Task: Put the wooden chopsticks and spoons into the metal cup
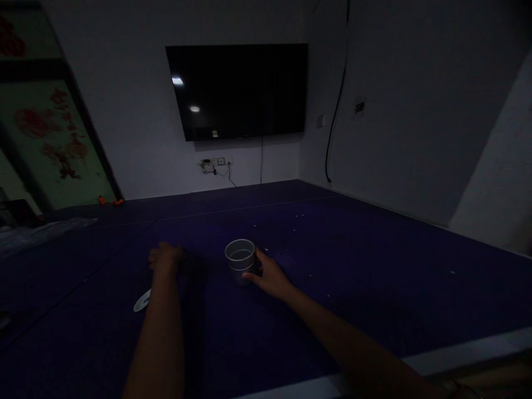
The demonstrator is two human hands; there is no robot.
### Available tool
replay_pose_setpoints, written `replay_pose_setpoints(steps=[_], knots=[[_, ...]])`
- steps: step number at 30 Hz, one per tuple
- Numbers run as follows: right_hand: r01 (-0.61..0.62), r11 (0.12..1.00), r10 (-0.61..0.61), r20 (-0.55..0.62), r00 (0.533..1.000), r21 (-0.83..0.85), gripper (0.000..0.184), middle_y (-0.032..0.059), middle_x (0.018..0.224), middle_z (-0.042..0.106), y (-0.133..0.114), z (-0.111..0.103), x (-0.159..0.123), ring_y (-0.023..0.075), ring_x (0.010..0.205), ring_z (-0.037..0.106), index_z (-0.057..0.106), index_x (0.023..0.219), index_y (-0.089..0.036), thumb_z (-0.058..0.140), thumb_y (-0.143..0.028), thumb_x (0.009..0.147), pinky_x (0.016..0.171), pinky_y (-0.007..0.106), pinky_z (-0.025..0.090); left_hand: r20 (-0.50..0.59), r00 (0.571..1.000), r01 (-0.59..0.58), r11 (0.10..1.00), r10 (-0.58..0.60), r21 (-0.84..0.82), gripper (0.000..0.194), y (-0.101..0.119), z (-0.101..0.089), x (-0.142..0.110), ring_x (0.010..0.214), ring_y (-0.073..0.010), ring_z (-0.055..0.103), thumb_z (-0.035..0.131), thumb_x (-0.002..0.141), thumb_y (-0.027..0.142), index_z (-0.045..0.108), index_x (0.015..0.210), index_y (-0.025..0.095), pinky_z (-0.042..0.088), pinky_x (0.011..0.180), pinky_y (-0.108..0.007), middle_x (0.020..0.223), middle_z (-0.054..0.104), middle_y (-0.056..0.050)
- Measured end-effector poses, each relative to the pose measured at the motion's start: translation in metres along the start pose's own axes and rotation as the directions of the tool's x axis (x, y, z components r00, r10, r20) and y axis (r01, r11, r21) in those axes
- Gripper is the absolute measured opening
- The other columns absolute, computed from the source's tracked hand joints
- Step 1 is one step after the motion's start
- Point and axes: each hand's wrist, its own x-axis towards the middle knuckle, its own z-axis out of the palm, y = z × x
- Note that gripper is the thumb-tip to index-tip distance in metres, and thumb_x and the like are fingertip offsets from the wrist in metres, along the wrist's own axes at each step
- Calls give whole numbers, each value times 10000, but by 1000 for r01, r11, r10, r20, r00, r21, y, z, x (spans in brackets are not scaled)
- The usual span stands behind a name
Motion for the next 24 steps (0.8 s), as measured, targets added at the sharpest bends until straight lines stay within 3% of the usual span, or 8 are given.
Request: replay_pose_setpoints(steps=[2,5,7,9,10,12,20,24], knots=[[6,1000,-6,0,1000,0,767,126,1284,530,1,0,0,269,1145,516,334,1374,-216,699,-327,709,924,450,433,-37,999,15,998,-17,-56,916,20,-18,-12,1218,-430,401,705,624,424,287,1357,67,460,844,-481,1353,376,-289],[19,1000,-19,0,1000,0,785,130,1317,500,3,0,0,273,1167,500,323,1381,-213,699,-354,707,932,450,429,60,946,-300,928,320,-221,902,50,-37,-36,1256,-336,399,666,681,468,249,1391,100,426,930,-380,1407,357,-222],[29,1000,-29,-4,1000,-4,788,132,1333,485,3,0,0,274,1180,490,321,1381,-207,696,-371,707,945,453,419,206,775,-501,779,598,-378,865,67,-43,-56,1217,-259,465,641,688,514,283,1393,162,435,920,-310,1392,416,-153],[49,999,-49,-7,999,-3,776,129,1333,486,2,-1,0,271,1198,474,332,1373,-204,693,-380,710,974,459,394,351,523,-643,630,776,-435,908,81,-43,-78,1219,-239,466,712,593,519,349,1370,221,434,919,-281,1406,415,-98],[62,998,-62,-9,998,-1,768,124,1330,490,2,-1,1,269,1209,465,337,1370,-208,692,-379,711,990,461,378,388,432,-685,576,814,-445,926,87,-42,-88,1227,-238,458,742,547,508,382,1354,233,428,927,-274,1401,427,-82],[85,996,-85,-19,996,4,760,114,1329,492,0,-1,1,265,1224,451,339,1368,-220,693,-368,712,1013,463,351,435,341,-744,522,833,-417,960,98,-39,-103,1234,-247,449,781,476,477,422,1332,232,414,945,-279,1375,461,-76],[94,995,-94,-7,996,14,810,111,1356,464,2,4,3,269,1233,440,300,1394,-247,698,-396,705,1003,467,365,536,325,-779,542,779,-315,604,107,-34,-105,898,-211,634,743,487,269,610,1072,192,493,714,-246,1028,680,-39],[-29,1000,28,-65,998,-11,879,143,1393,403,7,8,0,274,1189,479,206,1431,-268,685,-415,708,860,432,477,393,456,-769,576,798,-278,562,100,-40,-89,940,-198,613,693,551,241,587,1100,187,477,766,-238,1063,657,-43]])
